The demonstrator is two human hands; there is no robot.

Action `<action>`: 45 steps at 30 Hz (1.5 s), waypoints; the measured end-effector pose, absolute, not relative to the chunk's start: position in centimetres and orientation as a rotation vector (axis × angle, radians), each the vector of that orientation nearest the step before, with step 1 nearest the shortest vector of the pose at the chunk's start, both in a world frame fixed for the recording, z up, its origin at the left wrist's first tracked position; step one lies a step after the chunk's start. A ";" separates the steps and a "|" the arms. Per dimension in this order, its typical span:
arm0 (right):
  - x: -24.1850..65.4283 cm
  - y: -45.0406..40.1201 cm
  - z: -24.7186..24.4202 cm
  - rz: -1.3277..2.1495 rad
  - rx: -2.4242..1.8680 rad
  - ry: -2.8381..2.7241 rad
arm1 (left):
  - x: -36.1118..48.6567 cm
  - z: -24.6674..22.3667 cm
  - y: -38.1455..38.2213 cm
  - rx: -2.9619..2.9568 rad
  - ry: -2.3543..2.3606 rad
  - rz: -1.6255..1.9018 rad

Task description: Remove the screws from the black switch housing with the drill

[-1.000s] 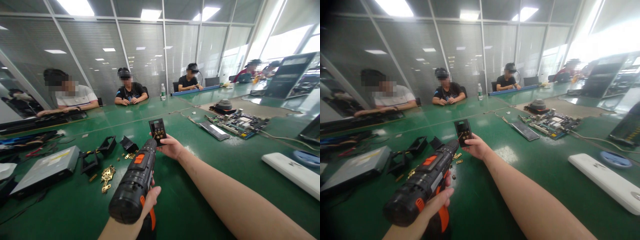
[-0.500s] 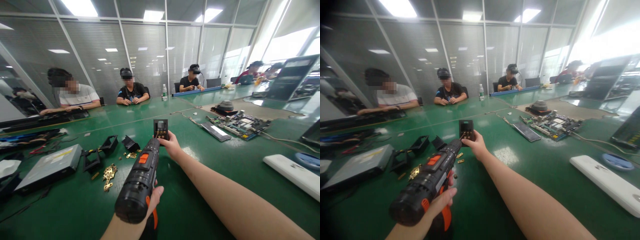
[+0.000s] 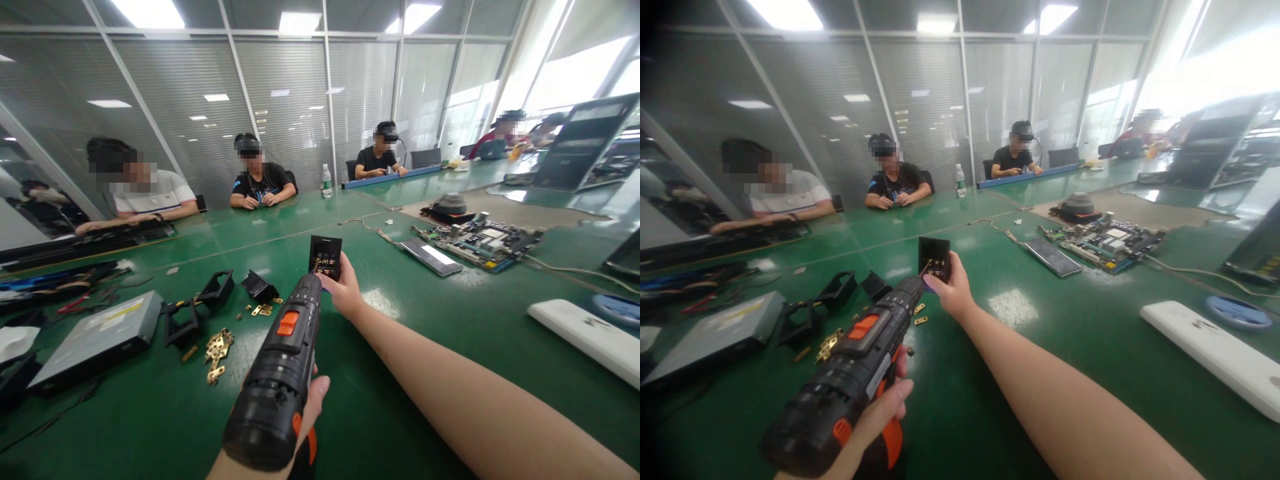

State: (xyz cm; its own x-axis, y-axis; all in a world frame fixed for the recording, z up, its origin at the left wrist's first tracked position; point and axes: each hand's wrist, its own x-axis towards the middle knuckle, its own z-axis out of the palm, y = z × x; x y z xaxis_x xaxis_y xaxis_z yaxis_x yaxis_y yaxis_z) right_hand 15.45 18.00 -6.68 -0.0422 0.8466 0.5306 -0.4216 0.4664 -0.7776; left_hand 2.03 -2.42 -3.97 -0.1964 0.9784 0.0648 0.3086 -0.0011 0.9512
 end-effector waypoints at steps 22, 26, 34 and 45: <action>15.7 18.1 -6.2 1.165 -0.450 -1.177 | 2.1 -0.1 -1.8 1.313 1.412 1.123; 15.7 18.3 -6.4 1.155 -0.438 -1.177 | 2.5 -0.3 -1.5 1.254 1.367 1.147; 15.8 18.3 -6.4 1.152 -0.481 -1.173 | 2.2 -0.6 -1.8 1.252 1.378 1.073; 15.8 18.9 -7.3 1.224 -0.503 -1.183 | 1.3 0.4 -2.0 1.311 1.359 0.860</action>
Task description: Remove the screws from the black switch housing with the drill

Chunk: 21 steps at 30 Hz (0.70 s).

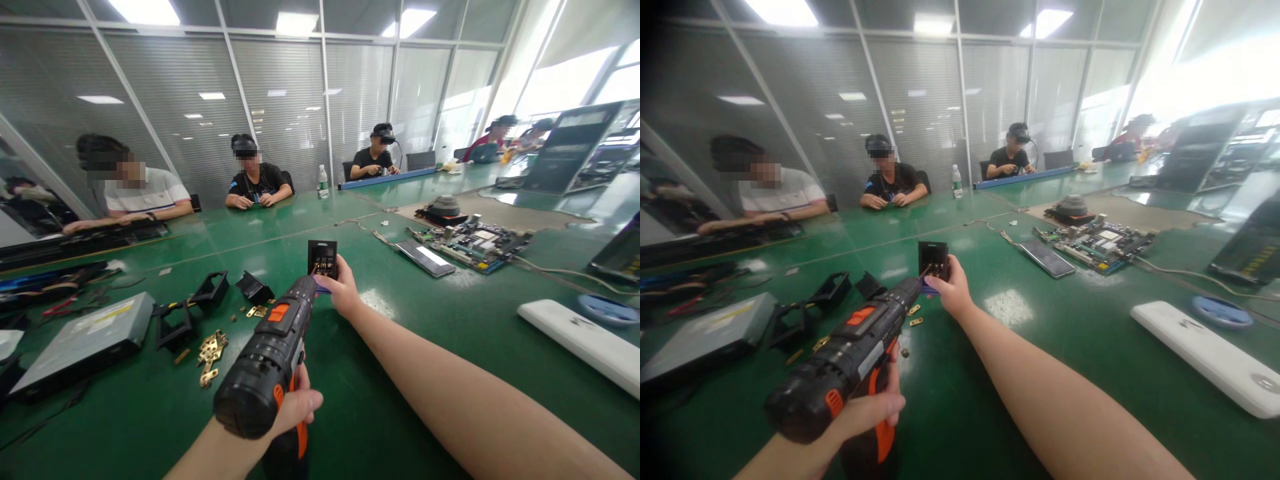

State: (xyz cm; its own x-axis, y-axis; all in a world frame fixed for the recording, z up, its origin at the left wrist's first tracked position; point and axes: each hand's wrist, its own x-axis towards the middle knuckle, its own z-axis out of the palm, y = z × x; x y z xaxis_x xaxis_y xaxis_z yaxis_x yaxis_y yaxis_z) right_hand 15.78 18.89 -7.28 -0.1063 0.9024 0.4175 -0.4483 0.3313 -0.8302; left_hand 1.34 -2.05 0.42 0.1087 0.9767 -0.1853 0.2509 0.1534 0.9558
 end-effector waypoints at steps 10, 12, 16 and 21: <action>15.9 18.6 -7.2 1.223 -0.568 -1.206 | 2.0 -0.4 -2.9 1.278 1.362 0.948; 15.9 18.6 -7.1 1.222 -0.560 -1.208 | 2.1 -1.0 -3.0 1.302 1.374 0.970; 15.7 18.4 -6.9 1.273 -0.483 -1.210 | 2.3 -2.0 -3.0 1.280 1.419 0.998; 15.4 18.6 -6.9 1.305 -0.422 -1.198 | 2.2 -1.9 -3.0 1.378 1.525 0.941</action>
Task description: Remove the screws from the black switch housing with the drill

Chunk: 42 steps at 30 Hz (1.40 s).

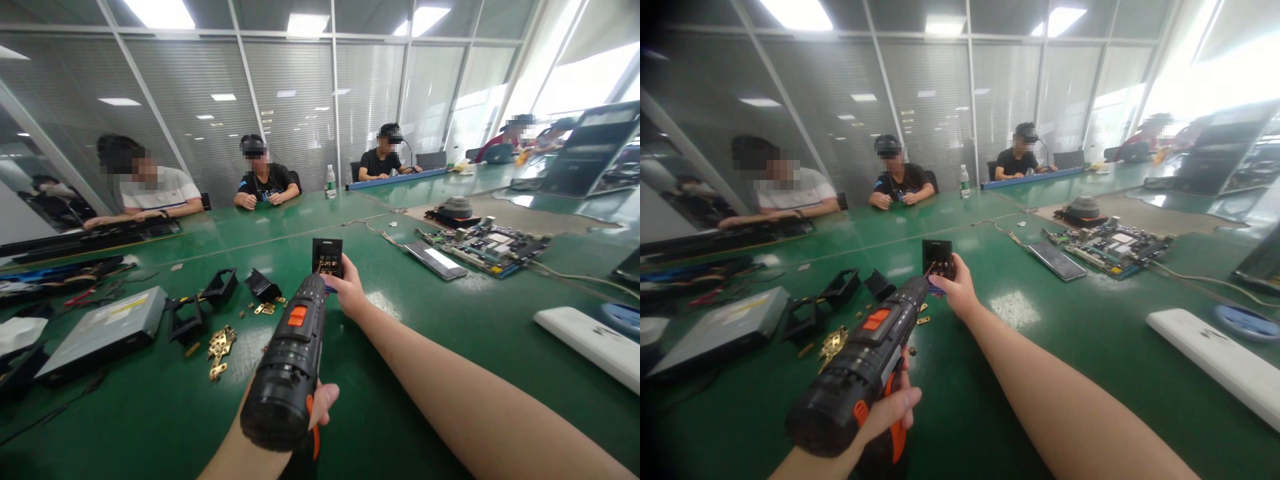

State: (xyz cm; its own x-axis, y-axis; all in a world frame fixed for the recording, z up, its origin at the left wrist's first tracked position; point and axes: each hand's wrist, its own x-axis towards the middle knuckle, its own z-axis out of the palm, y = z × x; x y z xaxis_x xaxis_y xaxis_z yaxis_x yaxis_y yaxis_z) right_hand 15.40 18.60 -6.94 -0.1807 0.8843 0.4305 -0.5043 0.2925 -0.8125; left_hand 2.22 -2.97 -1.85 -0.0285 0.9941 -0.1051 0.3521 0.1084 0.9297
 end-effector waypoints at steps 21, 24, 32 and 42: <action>15.1 19.3 -7.3 1.493 -0.502 -1.127 | 2.3 -3.1 -1.4 1.111 1.336 1.098; 15.2 19.2 -7.3 1.498 -0.508 -1.139 | 2.6 -1.9 -1.8 1.102 1.373 1.128; 15.2 19.1 -7.1 1.505 -0.511 -1.137 | 2.8 0.6 -2.6 1.156 1.396 1.086; 15.2 18.8 -6.7 1.501 -0.500 -1.129 | 3.3 0.9 -3.1 1.164 1.401 1.124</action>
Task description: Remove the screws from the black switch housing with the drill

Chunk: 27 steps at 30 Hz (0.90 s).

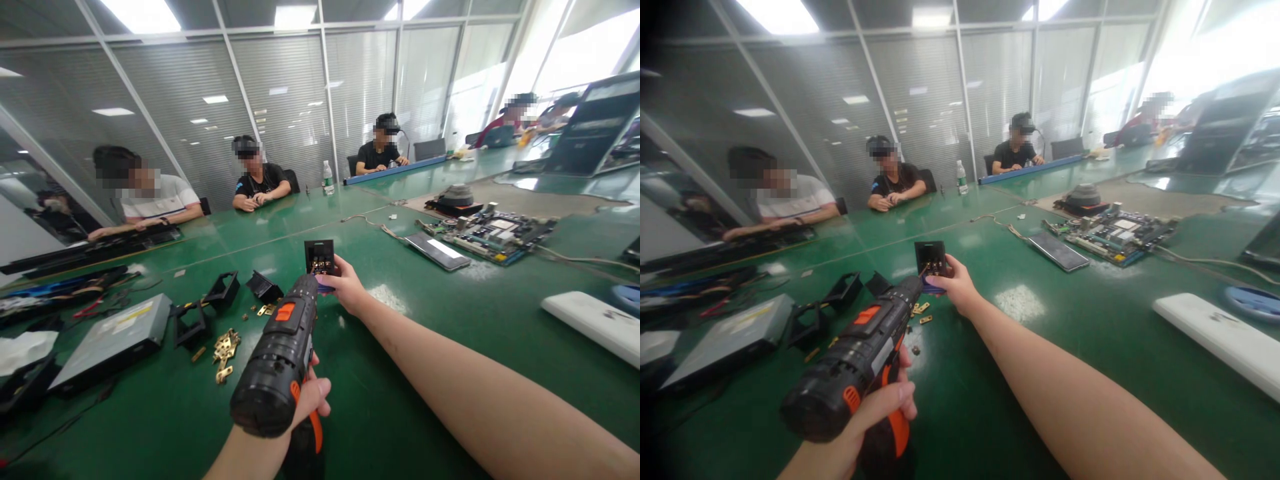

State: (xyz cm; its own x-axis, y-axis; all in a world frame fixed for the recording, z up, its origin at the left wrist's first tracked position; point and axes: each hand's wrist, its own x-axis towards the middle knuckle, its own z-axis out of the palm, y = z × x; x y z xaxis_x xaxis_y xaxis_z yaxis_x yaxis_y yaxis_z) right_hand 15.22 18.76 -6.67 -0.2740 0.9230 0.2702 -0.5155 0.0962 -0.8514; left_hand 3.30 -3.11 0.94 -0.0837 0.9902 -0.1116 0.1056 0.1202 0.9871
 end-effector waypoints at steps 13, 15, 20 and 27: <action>15.3 18.8 -6.3 1.473 -0.500 -1.151 | 3.8 0.9 -3.5 1.191 1.470 1.185; 15.3 18.9 -6.3 1.468 -0.507 -1.151 | 3.8 1.0 -3.5 1.185 1.463 1.181; 15.4 18.9 -6.3 1.465 -0.547 -1.153 | 4.1 1.5 -3.4 1.166 1.461 1.202; 15.3 19.0 -6.4 1.469 -0.535 -1.164 | 4.2 1.4 -3.4 1.192 1.504 1.202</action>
State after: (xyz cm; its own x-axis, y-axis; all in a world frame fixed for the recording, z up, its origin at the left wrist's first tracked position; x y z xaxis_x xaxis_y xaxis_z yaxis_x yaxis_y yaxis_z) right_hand 15.31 18.97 -6.39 -0.2666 0.9248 0.2715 -0.4759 0.1187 -0.8715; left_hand 4.24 -3.38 1.35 -0.1852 0.9813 -0.0525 0.1649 0.0837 0.9828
